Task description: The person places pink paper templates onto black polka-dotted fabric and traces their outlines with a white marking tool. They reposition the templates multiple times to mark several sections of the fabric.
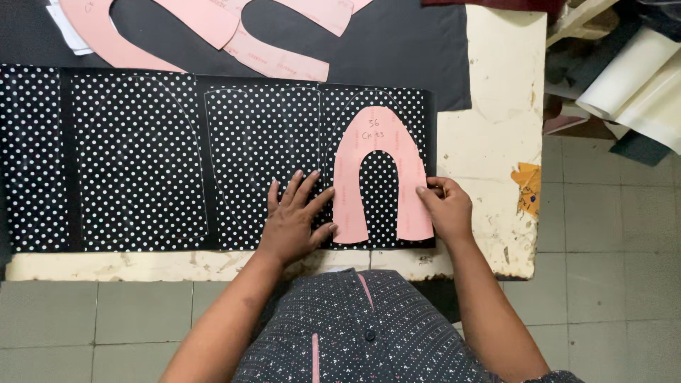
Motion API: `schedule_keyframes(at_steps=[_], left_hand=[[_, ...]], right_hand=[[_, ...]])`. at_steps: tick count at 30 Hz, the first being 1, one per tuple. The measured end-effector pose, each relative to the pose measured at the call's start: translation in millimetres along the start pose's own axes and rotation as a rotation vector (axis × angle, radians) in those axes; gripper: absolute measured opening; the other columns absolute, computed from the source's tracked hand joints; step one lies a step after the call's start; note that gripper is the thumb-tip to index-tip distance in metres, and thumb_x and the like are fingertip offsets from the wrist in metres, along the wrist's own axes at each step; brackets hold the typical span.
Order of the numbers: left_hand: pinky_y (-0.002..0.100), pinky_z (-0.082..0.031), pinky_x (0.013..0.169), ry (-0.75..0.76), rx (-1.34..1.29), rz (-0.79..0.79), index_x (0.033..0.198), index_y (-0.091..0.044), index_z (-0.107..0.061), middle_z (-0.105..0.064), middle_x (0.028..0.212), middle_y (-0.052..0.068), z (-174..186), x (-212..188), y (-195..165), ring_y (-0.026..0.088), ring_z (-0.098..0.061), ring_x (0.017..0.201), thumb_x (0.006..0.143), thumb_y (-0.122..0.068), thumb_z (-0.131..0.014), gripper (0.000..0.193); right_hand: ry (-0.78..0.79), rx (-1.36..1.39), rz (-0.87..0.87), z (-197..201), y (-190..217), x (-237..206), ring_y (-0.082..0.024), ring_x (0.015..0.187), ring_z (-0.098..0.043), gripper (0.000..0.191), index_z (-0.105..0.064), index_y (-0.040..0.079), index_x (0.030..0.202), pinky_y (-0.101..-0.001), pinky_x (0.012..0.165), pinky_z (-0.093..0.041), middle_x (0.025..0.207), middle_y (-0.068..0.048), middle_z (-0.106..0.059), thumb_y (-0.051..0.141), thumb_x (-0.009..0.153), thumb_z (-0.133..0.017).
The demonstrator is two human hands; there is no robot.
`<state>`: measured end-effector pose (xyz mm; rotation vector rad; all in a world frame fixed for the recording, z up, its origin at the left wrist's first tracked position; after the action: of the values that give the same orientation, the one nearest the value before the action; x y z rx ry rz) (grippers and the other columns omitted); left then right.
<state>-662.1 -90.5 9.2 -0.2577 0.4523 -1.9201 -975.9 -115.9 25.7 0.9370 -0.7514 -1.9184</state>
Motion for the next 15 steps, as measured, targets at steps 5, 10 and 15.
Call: schedule_keyframes(at_steps=[5,10,15], left_hand=[[0.057,0.000,0.122,-0.009,-0.076,0.024,0.147,-0.024,-0.050,-0.031,0.163,0.005,-1.1,-0.6,2.4,0.028,-0.017,0.154,0.092,-0.056,-0.058,0.064],[0.056,-0.002,0.123,-0.048,-0.123,0.034,0.147,-0.020,-0.052,-0.035,0.162,0.004,-0.1,-0.6,4.1,0.027,-0.021,0.154,0.092,-0.047,-0.060,0.062],[0.055,-0.003,0.123,-0.030,-0.125,0.049,0.146,-0.020,-0.051,-0.036,0.162,0.003,-2.7,-0.8,5.6,0.026,-0.021,0.154,0.090,-0.046,-0.062,0.063]], right_hand=[[0.014,0.351,-0.111,23.6,33.8,-13.3,-0.010,0.075,-0.067,0.027,-0.070,0.000,0.112,-0.0241,0.069,-0.057,0.090,-0.005,-0.073,0.009,0.086,-0.072],[-0.162,0.146,0.244,80.5,88.6,-55.5,-0.009,0.080,-0.061,0.024,-0.070,-0.002,0.118,-0.0215,0.071,-0.053,0.094,-0.004,-0.068,0.006,0.096,-0.071],[0.140,-0.056,0.191,66.8,101.3,-76.4,-0.008,0.071,-0.062,0.031,-0.070,0.008,0.124,-0.0219,0.062,-0.056,0.089,-0.001,-0.069,0.014,0.093,-0.068]])
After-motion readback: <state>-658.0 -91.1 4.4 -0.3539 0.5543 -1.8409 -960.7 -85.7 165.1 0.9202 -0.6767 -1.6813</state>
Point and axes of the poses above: each hand's wrist, its own x-axis towards the middle knuckle, its own z-axis out of the back of the hand, y = z × x, the point moved 1 cm from there along x, towards the middle knuckle
